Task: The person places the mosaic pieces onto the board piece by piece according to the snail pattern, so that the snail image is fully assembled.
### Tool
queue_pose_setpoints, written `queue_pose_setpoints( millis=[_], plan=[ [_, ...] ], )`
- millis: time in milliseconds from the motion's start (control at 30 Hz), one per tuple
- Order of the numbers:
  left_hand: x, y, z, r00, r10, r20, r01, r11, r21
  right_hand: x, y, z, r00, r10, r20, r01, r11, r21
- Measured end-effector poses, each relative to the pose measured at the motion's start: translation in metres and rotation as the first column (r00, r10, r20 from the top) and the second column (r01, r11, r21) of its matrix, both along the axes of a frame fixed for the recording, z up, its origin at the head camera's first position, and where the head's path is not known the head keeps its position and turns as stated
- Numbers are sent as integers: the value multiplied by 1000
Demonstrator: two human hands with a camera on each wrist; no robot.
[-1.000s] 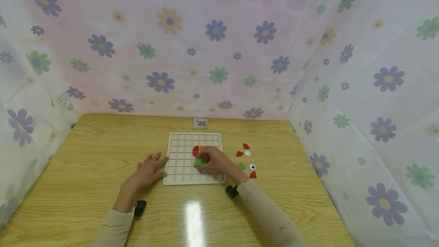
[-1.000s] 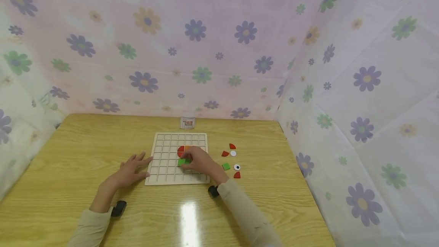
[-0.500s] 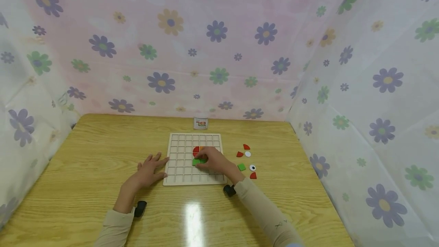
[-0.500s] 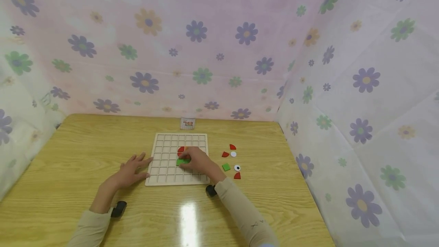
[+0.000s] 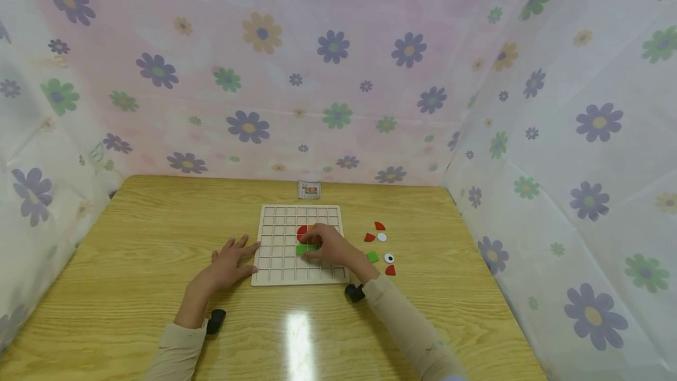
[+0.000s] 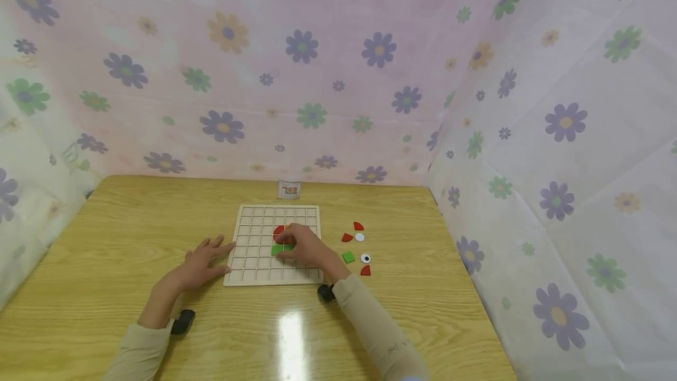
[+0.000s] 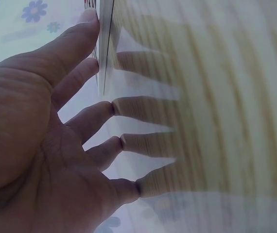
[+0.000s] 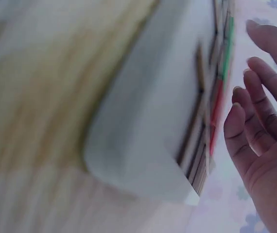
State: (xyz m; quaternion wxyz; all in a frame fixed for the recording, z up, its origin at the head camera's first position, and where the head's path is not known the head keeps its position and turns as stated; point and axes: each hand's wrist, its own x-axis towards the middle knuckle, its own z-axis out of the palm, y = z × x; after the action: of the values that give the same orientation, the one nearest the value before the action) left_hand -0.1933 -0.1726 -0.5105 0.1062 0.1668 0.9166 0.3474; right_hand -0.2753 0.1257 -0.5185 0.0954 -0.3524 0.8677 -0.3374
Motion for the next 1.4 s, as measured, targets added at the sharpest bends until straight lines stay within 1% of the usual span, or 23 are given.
queue_pose_setpoints(
  millis=[100,167,267,433,667,767,833,933,1067,1167,1300,1333,1400],
  plan=[
    [0,0,0,1000,0,6,0,1000,4,2,8,4,1000,-23,-21,20,994,-111],
    [0,0,0,1000,-1,5,1,1000,3,5,16,7,998,-54,-28,48,982,-182],
    [0,0,-1,1000,2,6,-2,1000,6,11,32,9,994,-111,-24,102,964,-246],
    [-1,0,-2,1000,1,3,-1,1000,9,24,65,8,978,-211,-8,201,944,-261],
    [-2,-1,-2,1000,3,17,-3,1000,9,45,114,-1,942,-334,-23,318,914,-252],
    [-2,-1,-2,1000,4,20,-4,1000,10,55,136,-3,928,-372,-16,360,907,-221],
    [-1,-1,-2,1000,1,17,-1,1000,9,63,150,-3,917,-400,-12,391,902,-185],
    [-1,-1,-2,1000,0,17,0,1000,6,73,167,-2,898,-440,-17,436,895,-97],
    [0,-2,-1,1000,3,15,-3,1000,12,81,177,2,874,-485,-9,485,874,39],
    [0,-2,-1,1000,4,7,-4,1000,14,83,177,4,861,-508,17,504,857,106],
    [-1,-2,-2,1000,1,0,-1,1000,16,82,174,6,864,-503,23,497,860,116],
    [-1,-2,-2,1000,0,1,0,1000,19,81,173,6,868,-496,20,491,864,116],
    [-1,-2,-3,1000,-2,0,2,1000,20,80,172,7,884,-467,19,462,878,124]
  ],
)
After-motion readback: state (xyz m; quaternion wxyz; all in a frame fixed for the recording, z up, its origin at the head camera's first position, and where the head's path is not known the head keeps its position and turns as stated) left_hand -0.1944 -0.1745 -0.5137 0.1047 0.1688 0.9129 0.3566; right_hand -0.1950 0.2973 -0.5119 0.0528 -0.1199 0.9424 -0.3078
